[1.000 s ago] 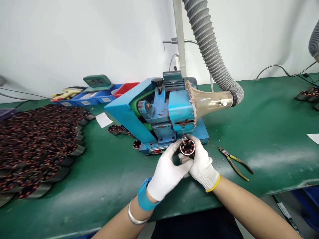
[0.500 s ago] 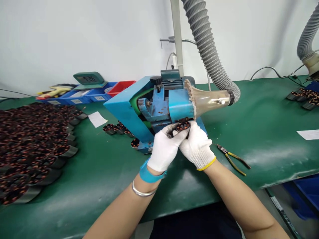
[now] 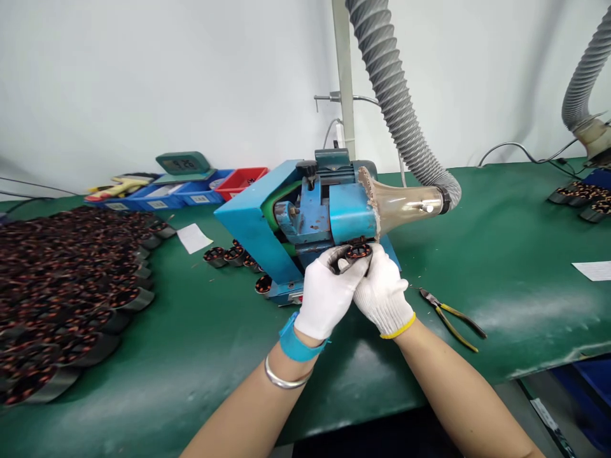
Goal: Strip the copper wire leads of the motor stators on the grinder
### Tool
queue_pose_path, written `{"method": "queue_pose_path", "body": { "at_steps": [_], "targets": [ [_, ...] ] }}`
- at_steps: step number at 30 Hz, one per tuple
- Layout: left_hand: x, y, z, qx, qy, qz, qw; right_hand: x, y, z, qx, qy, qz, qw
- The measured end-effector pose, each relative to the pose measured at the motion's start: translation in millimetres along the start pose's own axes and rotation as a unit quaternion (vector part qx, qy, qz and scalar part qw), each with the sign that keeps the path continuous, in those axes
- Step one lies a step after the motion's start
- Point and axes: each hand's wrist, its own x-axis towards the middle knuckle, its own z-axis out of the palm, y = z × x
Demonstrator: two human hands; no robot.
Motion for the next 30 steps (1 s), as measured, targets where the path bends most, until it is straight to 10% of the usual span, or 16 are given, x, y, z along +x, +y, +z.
{"method": "queue_pose_path", "body": {
  "at_steps": [5, 10, 13, 22, 30],
  "targets": [
    [-26, -3, -11.3, 0.054, -0.028, 0.031, 0.998, -17, 17, -6, 0.028, 0.034, -0.132, 0.99],
    [-32, -17, -49.9, -0.095, -0.278, -0.042, 0.955, -17, 26, -7, 0.038, 0.06, -0.345, 0.936],
    [-21, -23, -63.1, -0.161, -0.249, -0.081, 0.951, -12, 28, -5, 0.023, -0.005, -0.357, 0.934],
    [-16, -12, -49.0, -0.071, -0.16, -0.071, 0.982, 3, 22, -43, 0.049, -0.248, -0.169, 0.953],
    [-13, -19, -48.9, -0.013, -0.138, -0.055, 0.989, 6, 17, -65, 0.035, -0.294, -0.029, 0.955]
  ]
}}
